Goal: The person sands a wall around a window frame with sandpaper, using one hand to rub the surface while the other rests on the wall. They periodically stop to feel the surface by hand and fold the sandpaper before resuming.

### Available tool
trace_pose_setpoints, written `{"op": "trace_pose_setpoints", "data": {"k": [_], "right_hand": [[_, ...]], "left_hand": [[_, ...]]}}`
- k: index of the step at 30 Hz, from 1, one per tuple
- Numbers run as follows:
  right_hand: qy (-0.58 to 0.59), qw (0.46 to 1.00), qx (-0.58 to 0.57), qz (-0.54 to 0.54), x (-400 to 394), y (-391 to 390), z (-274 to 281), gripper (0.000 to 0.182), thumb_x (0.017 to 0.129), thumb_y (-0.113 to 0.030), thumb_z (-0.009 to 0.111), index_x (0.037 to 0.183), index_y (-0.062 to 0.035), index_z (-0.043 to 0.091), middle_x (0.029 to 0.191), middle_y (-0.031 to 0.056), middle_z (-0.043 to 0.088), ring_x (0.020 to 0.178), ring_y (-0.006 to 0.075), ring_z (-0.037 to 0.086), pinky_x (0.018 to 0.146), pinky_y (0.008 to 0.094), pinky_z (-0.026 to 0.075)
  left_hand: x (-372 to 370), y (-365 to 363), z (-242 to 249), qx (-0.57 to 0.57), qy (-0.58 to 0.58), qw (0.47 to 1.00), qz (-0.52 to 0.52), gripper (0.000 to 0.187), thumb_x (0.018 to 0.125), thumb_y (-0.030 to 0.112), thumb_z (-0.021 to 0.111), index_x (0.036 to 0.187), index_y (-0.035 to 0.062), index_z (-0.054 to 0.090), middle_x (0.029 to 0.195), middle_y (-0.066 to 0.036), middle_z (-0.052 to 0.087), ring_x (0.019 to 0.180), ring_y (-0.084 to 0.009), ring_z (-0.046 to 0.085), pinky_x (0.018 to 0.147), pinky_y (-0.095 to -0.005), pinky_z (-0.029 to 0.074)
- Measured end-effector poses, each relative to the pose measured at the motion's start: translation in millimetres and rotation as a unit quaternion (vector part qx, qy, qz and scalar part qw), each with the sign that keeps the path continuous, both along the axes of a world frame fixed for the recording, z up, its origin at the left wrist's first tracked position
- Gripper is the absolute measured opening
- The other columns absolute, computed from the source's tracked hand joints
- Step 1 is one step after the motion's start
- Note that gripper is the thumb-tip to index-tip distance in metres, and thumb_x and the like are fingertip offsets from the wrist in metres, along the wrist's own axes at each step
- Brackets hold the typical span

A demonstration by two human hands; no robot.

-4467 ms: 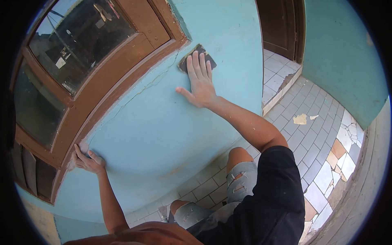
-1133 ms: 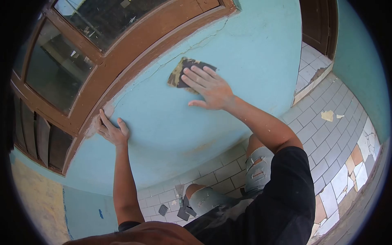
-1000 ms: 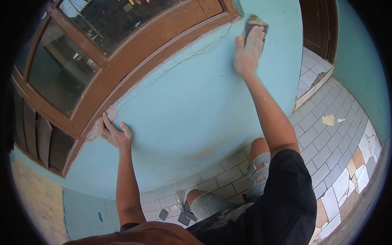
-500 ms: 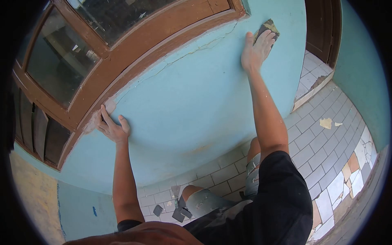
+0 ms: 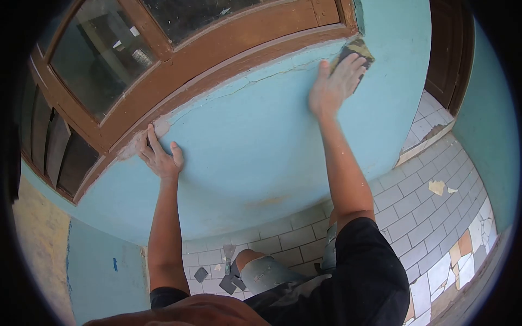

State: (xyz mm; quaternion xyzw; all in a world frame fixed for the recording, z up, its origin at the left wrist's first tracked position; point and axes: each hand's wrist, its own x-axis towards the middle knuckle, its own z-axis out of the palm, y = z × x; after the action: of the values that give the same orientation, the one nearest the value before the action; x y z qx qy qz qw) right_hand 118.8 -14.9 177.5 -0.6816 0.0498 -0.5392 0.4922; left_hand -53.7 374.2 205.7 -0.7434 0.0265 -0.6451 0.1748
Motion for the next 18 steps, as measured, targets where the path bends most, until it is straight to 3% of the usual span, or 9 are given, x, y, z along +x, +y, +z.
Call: {"op": "trace_pose_setpoints", "data": {"k": [2,5,8,10,11,13,15,16,18], "right_hand": [[-0.078,0.971,-0.223,0.027,-49,54,-6,0.103,0.096,-0.068,0.052,0.162,0.0022,0.018,0.169,0.0281,0.01,0.157,0.0454,0.008,0.125,0.0534,0.009],[-0.123,0.832,-0.499,0.208,-84,86,-44,0.101,0.095,-0.069,0.053,0.159,0.0041,0.027,0.168,0.0274,0.018,0.156,0.0429,0.015,0.125,0.0516,0.011],[-0.104,0.86,-0.486,0.112,-61,45,-31,0.098,0.095,-0.068,0.054,0.161,-0.0001,0.027,0.169,0.0246,0.018,0.156,0.0417,0.016,0.125,0.0528,0.013],[-0.072,0.96,-0.269,0.01,-30,8,-10,0.1,0.097,-0.067,0.052,0.162,0.0003,0.02,0.17,0.0238,0.013,0.157,0.041,0.012,0.125,0.0527,0.011],[-0.074,0.958,-0.275,0.008,-14,-4,-9,0.1,0.097,-0.067,0.052,0.162,0.0003,0.02,0.17,0.0238,0.013,0.157,0.041,0.012,0.125,0.0527,0.011],[-0.005,1.0,0.006,-0.024,9,-18,-17,0.103,0.096,-0.069,0.051,0.163,0.0003,0.013,0.171,0.0231,0.008,0.158,0.0401,0.008,0.126,0.0522,0.008],[-0.079,0.971,-0.225,-0.029,-25,8,-34,0.103,0.095,-0.07,0.053,0.162,0.0009,0.019,0.17,0.0235,0.013,0.158,0.0409,0.011,0.125,0.0524,0.01],[-0.078,0.969,-0.233,-0.029,-41,6,-49,0.103,0.095,-0.07,0.053,0.162,0.0009,0.019,0.17,0.0235,0.013,0.158,0.0409,0.011,0.125,0.0524,0.01],[-0.057,0.832,-0.531,0.151,-62,-5,-75,0.102,0.093,-0.069,0.057,0.16,0.0015,0.026,0.169,0.024,0.018,0.157,0.042,0.015,0.125,0.0531,0.013]], "left_hand": [[1,3,2,0.006,-0.001,1.0,-0.002,0.067,0.094,0.044,0.048,0.147,0.0031,0.052,0.133,-0.016,0.047,0.126,-0.0364,0.043,0.114,-0.0569,0.036],[-3,2,1,0.01,0.005,1.0,-0.002,0.067,0.092,0.043,0.05,0.146,0.0028,0.053,0.132,-0.016,0.048,0.126,-0.0362,0.044,0.114,-0.0566,0.036],[-1,4,2,0.012,0.008,1.0,-0.008,0.067,0.092,0.043,0.051,0.145,0.003,0.054,0.132,-0.016,0.048,0.127,-0.0363,0.044,0.114,-0.0564,0.035],[0,6,1,0.007,0.009,1.0,-0.015,0.066,0.092,0.043,0.051,0.145,0.0033,0.054,0.132,-0.016,0.048,0.127,-0.0363,0.044,0.114,-0.0563,0.035],[0,5,0,0.006,0.001,1.0,-0.013,0.067,0.092,0.043,0.051,0.145,0.0037,0.054,0.133,-0.016,0.048,0.127,-0.0364,0.044,0.115,-0.0562,0.035],[2,1,-1,-0.006,-0.006,1.0,-0.014,0.067,0.092,0.043,0.051,0.146,0.0041,0.054,0.133,-0.016,0.048,0.128,-0.0366,0.043,0.115,-0.0561,0.035],[0,3,0,0.006,-0.003,1.0,-0.005,0.066,0.092,0.043,0.051,0.146,0.0046,0.055,0.133,-0.016,0.048,0.128,-0.0368,0.043,0.115,-0.0558,0.035],[0,4,1,-0.002,-0.002,1.0,-0.006,0.066,0.092,0.043,0.051,0.146,0.0046,0.055,0.133,-0.016,0.048,0.128,-0.0368,0.043,0.115,-0.0558,0.035],[-1,5,1,0.01,0.002,1.0,-0.014,0.066,0.093,0.045,0.051,0.146,0.0043,0.055,0.133,-0.016,0.049,0.128,-0.0368,0.043,0.115,-0.0557,0.035]]}}
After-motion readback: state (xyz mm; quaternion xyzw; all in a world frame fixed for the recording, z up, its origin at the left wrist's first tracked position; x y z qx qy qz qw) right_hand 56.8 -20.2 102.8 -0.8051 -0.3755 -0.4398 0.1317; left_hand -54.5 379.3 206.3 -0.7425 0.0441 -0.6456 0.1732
